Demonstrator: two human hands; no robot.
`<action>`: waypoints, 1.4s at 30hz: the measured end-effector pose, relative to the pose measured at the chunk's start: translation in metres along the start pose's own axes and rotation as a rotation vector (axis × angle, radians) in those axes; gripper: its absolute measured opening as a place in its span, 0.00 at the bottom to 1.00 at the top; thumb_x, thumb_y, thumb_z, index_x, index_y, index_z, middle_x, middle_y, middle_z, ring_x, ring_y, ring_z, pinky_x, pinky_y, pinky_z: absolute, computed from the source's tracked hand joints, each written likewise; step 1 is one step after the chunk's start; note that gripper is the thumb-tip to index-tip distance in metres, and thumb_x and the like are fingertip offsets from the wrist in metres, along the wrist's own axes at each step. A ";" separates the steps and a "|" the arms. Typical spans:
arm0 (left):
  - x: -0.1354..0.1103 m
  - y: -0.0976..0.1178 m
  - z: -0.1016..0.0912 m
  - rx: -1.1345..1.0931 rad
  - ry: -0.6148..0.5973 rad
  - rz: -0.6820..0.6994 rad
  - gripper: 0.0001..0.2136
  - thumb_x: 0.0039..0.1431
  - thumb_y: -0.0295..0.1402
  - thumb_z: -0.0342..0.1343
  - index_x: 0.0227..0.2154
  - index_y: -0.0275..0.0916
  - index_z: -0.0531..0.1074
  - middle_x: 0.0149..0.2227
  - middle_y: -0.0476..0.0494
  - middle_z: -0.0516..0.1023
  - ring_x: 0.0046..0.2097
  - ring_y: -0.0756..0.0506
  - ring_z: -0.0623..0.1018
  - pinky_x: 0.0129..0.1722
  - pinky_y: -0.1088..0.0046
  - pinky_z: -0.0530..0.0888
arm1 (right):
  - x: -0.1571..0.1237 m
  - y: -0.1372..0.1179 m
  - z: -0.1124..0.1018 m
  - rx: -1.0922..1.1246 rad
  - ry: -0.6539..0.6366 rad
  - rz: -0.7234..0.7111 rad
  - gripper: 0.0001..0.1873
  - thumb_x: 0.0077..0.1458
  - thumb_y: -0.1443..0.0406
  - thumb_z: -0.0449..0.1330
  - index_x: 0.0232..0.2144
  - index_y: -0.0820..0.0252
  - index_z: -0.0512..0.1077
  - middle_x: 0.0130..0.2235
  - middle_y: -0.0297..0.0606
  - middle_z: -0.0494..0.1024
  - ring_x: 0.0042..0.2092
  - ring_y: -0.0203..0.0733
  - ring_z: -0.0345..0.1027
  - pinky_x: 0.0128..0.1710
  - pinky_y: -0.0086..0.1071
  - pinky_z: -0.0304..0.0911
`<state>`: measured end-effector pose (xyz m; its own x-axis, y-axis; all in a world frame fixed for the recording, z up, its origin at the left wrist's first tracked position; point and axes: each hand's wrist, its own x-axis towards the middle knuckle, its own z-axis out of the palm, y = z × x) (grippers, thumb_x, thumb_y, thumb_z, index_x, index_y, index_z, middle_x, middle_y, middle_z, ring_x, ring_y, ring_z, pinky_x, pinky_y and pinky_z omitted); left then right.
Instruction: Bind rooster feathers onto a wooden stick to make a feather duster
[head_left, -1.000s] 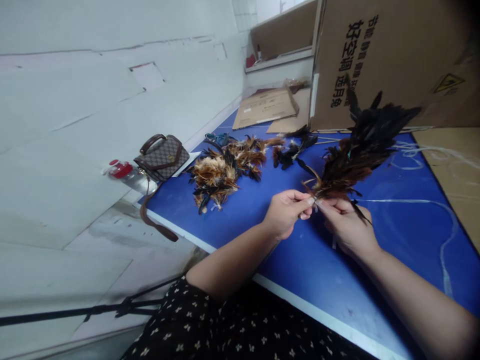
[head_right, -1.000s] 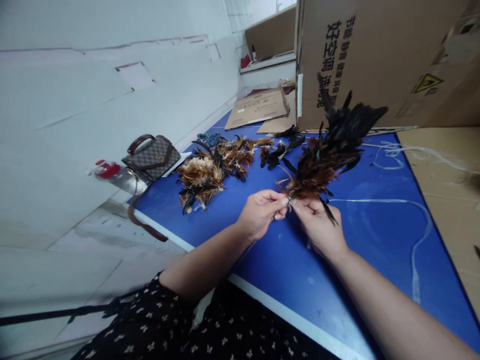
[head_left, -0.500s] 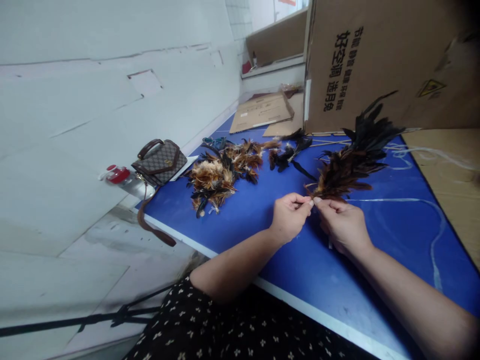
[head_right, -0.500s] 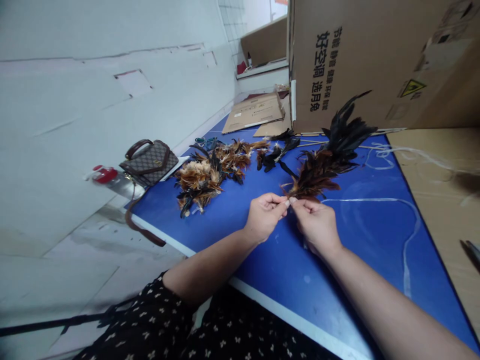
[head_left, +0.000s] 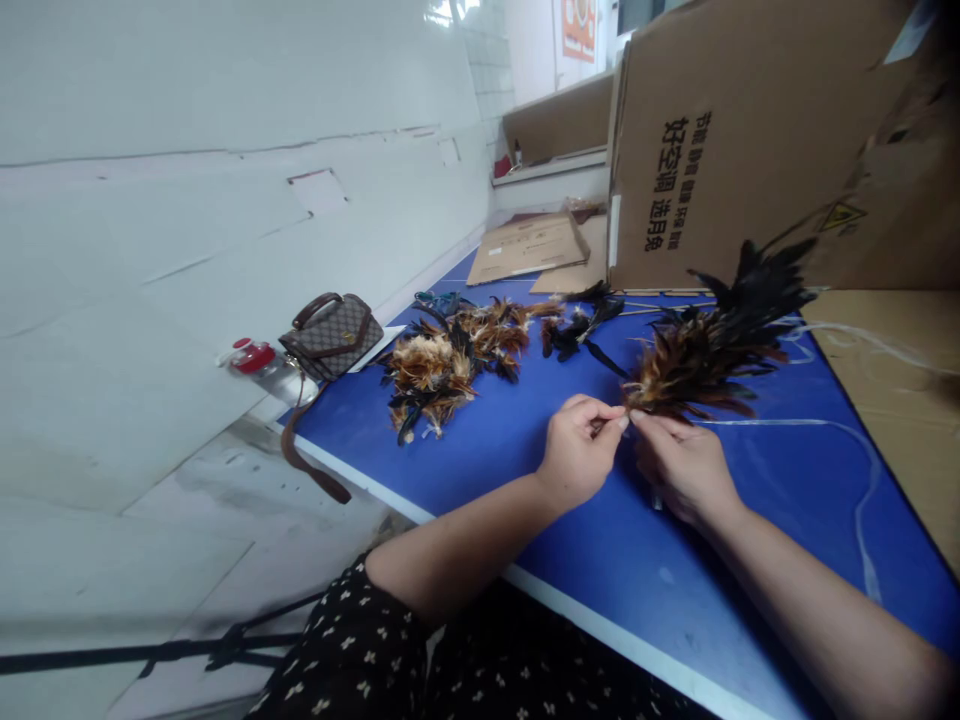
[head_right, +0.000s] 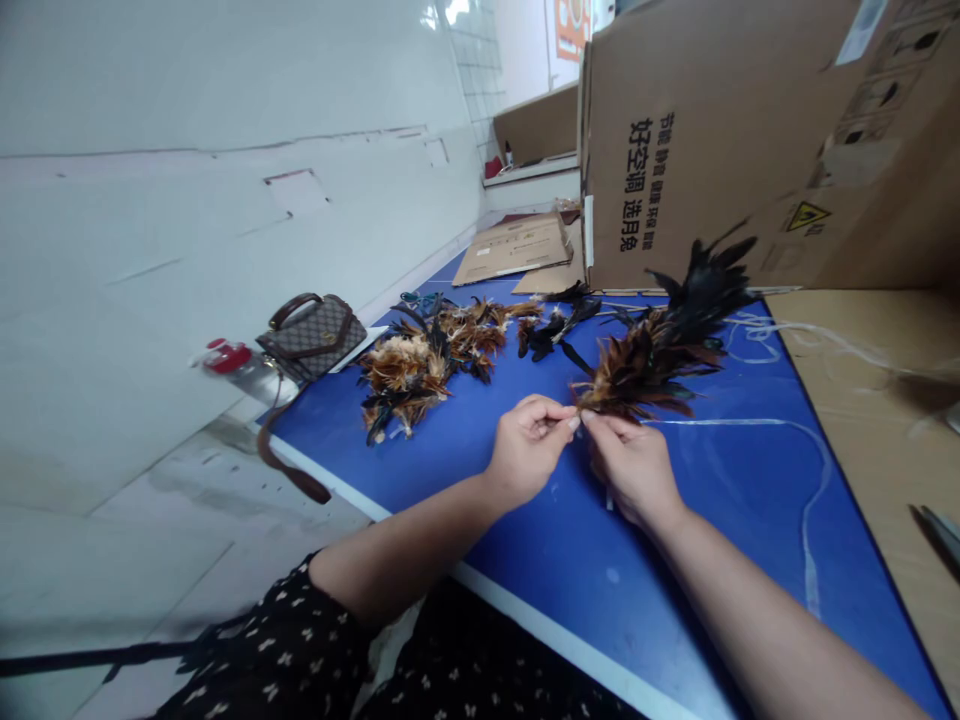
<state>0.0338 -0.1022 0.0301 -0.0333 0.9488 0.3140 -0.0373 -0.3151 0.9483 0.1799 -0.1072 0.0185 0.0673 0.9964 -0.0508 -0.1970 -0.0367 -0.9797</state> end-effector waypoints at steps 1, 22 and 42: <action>-0.001 0.000 0.003 0.017 0.018 0.033 0.06 0.61 0.33 0.70 0.36 0.36 0.83 0.41 0.42 0.78 0.37 0.50 0.79 0.40 0.72 0.76 | 0.000 -0.002 0.000 0.038 -0.011 0.008 0.32 0.46 0.40 0.77 0.22 0.58 0.69 0.18 0.26 0.57 0.19 0.30 0.47 0.16 0.29 0.46; -0.001 -0.005 0.015 0.073 0.043 0.057 0.07 0.61 0.34 0.67 0.35 0.35 0.83 0.40 0.42 0.78 0.34 0.52 0.79 0.37 0.75 0.79 | 0.005 -0.008 -0.002 0.212 -0.027 -0.002 0.34 0.45 0.50 0.81 0.18 0.56 0.59 0.18 0.23 0.52 0.18 0.27 0.43 0.15 0.26 0.45; 0.018 0.012 0.040 -0.217 0.157 -0.493 0.14 0.64 0.33 0.67 0.27 0.35 0.71 0.25 0.50 0.73 0.24 0.53 0.72 0.24 0.76 0.75 | 0.008 0.002 0.002 0.118 0.002 0.078 0.24 0.45 0.51 0.77 0.19 0.59 0.70 0.17 0.31 0.66 0.17 0.29 0.49 0.14 0.26 0.44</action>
<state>0.0722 -0.0883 0.0494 -0.1080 0.9758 -0.1903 -0.2903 0.1521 0.9448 0.1779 -0.0995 0.0164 0.0490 0.9908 -0.1261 -0.3157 -0.1045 -0.9431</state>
